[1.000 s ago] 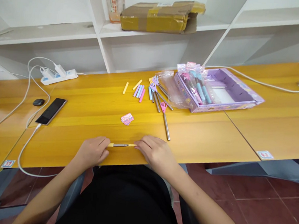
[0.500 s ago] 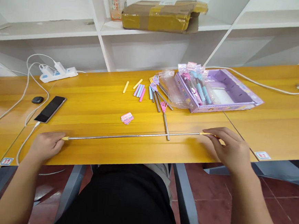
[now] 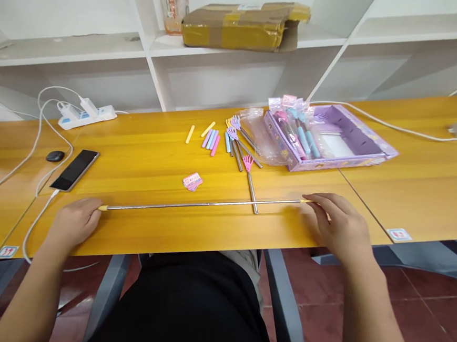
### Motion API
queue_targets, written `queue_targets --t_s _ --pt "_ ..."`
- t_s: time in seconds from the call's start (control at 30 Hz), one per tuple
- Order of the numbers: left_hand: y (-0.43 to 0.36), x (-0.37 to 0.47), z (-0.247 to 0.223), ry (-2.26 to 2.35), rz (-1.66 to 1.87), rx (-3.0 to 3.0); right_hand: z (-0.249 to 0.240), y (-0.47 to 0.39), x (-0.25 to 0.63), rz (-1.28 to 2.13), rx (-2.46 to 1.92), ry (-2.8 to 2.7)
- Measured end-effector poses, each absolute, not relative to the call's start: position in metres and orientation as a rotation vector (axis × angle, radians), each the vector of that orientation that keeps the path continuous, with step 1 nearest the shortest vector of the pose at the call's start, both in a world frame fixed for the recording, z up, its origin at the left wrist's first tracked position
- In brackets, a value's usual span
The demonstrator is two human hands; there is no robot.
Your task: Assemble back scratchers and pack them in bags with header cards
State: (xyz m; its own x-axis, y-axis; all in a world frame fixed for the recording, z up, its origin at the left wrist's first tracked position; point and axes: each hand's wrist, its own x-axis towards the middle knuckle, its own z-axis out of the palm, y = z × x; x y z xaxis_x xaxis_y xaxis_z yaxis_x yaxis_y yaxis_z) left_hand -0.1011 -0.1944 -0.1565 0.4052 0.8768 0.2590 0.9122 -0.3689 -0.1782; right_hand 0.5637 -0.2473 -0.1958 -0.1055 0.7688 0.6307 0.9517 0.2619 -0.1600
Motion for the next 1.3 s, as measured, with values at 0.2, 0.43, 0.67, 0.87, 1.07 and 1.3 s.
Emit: queue_targets --t_s 0.2,0.43,0.67,0.87,1.07,1.3 --pt "-0.193 -0.086 -0.159 -1.670 -0.135 -2.352 -0.212 -0.240 0.562 -0.459 -1.631 -1.897" --pt "-0.196 -0.074 -0.145 -1.756 -0.107 -2.337 -0.198 -0.229 0.557 -0.526 -1.639 -1.724" --pt "-0.200 -0.054 -0.134 -1.713 -0.128 -2.343 -0.176 -0.217 0.536 -0.481 -1.469 -1.823" --pt "-0.214 0.050 -0.151 -1.765 0.030 -2.504 -0.174 -0.225 0.413 -0.175 -1.106 -2.185" --pt "-0.224 0.092 -0.167 -1.781 0.163 -2.668 -0.192 -0.247 0.339 -0.120 -1.111 -2.349" --pt "-0.222 0.088 -0.165 -1.837 0.185 -2.663 -0.203 -0.244 0.347 0.041 -1.145 -2.263"
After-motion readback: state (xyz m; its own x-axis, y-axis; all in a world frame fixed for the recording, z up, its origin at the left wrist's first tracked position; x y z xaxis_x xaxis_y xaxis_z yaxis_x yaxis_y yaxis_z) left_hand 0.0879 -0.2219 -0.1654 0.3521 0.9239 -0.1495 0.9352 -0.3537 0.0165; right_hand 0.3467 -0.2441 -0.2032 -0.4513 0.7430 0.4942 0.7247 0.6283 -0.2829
